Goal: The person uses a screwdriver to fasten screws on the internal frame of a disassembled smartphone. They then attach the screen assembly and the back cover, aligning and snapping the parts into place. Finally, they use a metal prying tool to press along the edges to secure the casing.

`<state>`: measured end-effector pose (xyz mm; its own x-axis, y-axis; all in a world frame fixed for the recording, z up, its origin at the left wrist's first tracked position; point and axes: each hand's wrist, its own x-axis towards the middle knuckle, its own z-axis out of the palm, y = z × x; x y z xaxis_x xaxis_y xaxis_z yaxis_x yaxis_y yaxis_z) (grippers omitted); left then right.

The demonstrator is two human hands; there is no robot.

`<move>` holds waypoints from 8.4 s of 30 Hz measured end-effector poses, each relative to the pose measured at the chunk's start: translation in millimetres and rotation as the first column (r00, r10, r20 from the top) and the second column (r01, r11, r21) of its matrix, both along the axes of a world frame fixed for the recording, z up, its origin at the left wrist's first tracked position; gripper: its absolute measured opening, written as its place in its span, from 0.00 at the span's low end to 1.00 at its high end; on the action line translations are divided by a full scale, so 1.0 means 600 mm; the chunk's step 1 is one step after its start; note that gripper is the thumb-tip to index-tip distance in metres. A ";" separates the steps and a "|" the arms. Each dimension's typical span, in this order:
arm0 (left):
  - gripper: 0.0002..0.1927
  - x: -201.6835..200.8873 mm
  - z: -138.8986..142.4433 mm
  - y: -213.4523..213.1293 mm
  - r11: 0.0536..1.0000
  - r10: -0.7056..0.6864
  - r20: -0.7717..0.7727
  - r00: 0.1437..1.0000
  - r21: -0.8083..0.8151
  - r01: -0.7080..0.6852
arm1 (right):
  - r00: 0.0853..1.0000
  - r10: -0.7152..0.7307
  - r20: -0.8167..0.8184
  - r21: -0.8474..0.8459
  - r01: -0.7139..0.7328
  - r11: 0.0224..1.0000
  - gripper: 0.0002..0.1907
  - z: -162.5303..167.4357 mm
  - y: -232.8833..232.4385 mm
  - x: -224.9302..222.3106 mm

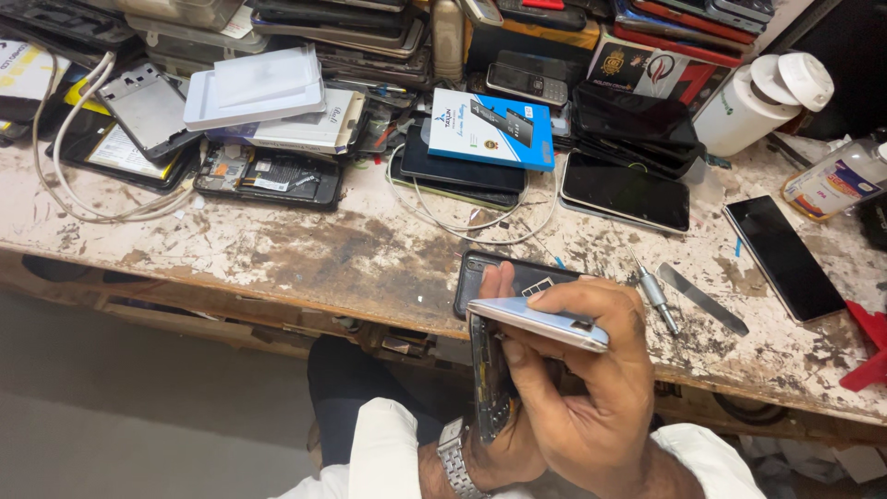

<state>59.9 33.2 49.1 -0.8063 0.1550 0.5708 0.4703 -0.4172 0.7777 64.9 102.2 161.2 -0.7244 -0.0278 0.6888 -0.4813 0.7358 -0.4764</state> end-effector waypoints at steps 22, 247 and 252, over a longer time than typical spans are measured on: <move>0.21 -0.004 -0.047 0.050 0.749 -0.470 0.441 0.765 0.658 0.081 | 0.980 -0.128 0.149 0.358 0.067 0.931 0.18 0.027 0.025 -0.034; 0.69 -0.102 0.045 -0.105 0.883 -0.009 0.574 0.819 -0.380 0.276 | 0.743 0.057 0.666 0.055 -0.125 0.991 0.09 -0.083 0.130 -0.142; 0.69 -0.100 0.048 -0.100 0.885 -0.010 0.555 0.832 -0.382 0.265 | 0.792 0.109 0.600 0.060 -0.181 0.982 0.08 -0.083 0.134 -0.136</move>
<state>0.2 -27.1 77.7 -0.9078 0.4107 -0.0848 -0.0987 -0.0126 0.9950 -16.6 182.8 111.2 -0.9702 -0.2142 0.1129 -0.2370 0.7443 -0.6244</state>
